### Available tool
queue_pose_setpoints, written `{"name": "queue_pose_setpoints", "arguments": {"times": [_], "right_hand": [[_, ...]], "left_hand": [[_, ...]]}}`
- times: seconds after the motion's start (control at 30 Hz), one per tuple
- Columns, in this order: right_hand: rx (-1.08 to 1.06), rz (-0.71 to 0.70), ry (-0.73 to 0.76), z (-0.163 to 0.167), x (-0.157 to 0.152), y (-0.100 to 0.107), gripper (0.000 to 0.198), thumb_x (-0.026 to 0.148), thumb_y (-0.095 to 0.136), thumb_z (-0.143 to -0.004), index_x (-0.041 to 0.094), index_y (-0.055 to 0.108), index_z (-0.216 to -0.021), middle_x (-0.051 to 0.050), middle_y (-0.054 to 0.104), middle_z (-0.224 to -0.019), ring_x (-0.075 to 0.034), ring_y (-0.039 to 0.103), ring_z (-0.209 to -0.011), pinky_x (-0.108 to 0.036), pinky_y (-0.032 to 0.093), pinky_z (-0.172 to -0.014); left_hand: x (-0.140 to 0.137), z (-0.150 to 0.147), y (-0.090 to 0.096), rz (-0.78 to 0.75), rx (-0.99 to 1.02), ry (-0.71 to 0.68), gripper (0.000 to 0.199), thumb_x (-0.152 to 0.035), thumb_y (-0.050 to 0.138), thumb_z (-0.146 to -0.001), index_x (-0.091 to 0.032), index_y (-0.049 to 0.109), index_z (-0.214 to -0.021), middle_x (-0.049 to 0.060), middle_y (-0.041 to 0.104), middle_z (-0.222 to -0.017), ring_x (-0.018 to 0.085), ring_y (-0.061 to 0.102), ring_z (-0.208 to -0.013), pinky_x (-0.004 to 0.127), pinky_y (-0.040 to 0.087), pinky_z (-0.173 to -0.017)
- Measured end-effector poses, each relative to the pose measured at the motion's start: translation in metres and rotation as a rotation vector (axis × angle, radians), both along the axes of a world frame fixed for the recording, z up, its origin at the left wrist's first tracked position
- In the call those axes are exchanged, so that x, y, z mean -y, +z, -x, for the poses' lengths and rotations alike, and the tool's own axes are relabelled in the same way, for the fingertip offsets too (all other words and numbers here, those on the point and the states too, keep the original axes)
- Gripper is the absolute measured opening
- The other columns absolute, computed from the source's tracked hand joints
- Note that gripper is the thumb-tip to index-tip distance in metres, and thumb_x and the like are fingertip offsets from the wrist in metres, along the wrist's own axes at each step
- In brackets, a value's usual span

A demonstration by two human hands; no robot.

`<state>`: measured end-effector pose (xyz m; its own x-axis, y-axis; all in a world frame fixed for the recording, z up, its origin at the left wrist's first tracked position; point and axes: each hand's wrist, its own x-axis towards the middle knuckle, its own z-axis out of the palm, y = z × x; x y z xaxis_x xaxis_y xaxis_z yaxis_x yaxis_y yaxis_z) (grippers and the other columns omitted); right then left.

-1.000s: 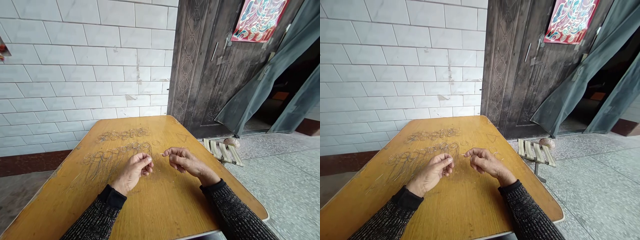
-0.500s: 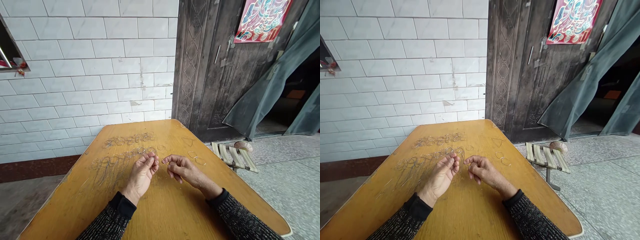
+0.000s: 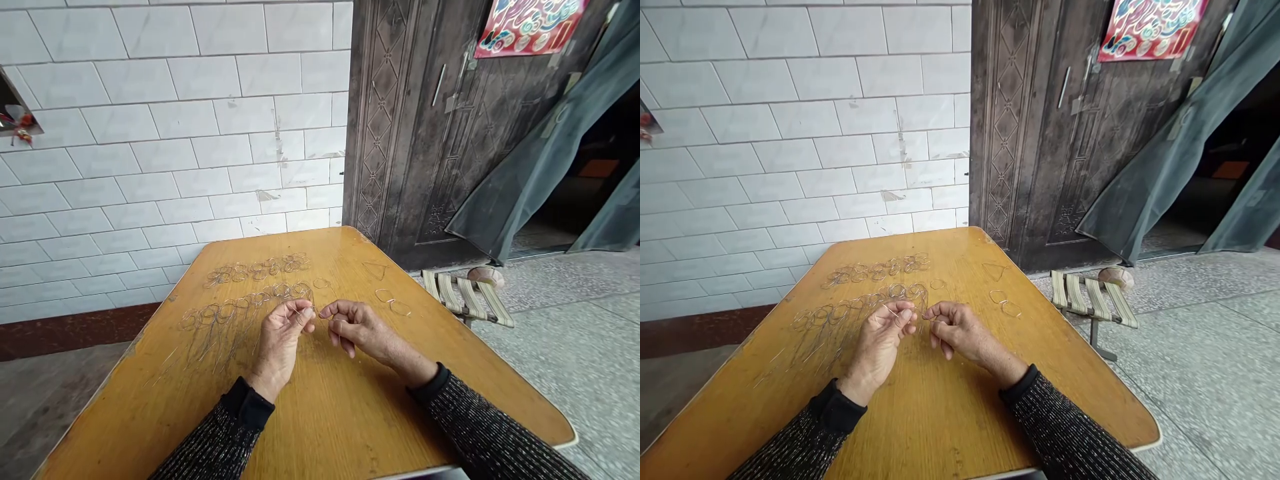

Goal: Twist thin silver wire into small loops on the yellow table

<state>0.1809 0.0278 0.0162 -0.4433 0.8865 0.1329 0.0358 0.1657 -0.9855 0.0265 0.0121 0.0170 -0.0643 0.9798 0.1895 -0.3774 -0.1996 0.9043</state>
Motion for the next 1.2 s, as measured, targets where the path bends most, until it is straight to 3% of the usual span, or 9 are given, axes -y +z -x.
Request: {"name": "queue_pose_setpoints", "arguments": {"times": [0.13,0.37,0.83,1.2], "right_hand": [[0.01,-0.015,0.067,0.0,0.004,0.003,0.021,0.022,0.05,-0.071,0.015,0.05,-0.091,0.006,0.057,-0.053,-0.004,0.042,-0.031,-0.016,0.032,-0.033],[0.042,-0.025,0.171,-0.002,0.009,0.007,0.019,0.022,0.051,-0.074,0.015,0.053,-0.092,0.007,0.053,-0.052,-0.003,0.039,-0.031,-0.015,0.03,-0.034],[0.075,-0.082,0.086,-0.003,0.008,0.005,0.019,0.03,0.05,-0.077,0.016,0.049,-0.09,0.008,0.045,-0.048,-0.003,0.034,-0.032,-0.015,0.027,-0.031],[0.08,-0.086,0.19,-0.001,0.015,0.007,0.021,0.038,0.049,-0.082,0.017,0.047,-0.084,0.008,0.045,-0.052,-0.003,0.034,-0.035,-0.015,0.028,-0.034]], "left_hand": [[-0.002,0.002,0.003,0.052,0.083,-0.02,0.022,-0.025,0.077,-0.057,-0.012,0.065,-0.07,0.004,0.065,-0.077,0.011,0.059,-0.067,0.02,0.044,-0.054],[-0.006,0.008,0.009,0.049,0.171,-0.076,0.021,-0.023,0.079,-0.056,-0.012,0.063,-0.063,-0.001,0.061,-0.06,0.006,0.054,-0.052,0.017,0.044,-0.051],[-0.009,0.014,0.011,0.146,0.306,-0.124,0.019,-0.019,0.078,-0.058,-0.011,0.062,-0.063,0.0,0.062,-0.065,0.005,0.056,-0.055,0.014,0.046,-0.052],[-0.013,0.022,0.018,0.15,0.33,-0.095,0.018,-0.016,0.076,-0.06,-0.012,0.059,-0.064,-0.002,0.059,-0.061,0.004,0.052,-0.05,0.014,0.044,-0.047]]}}
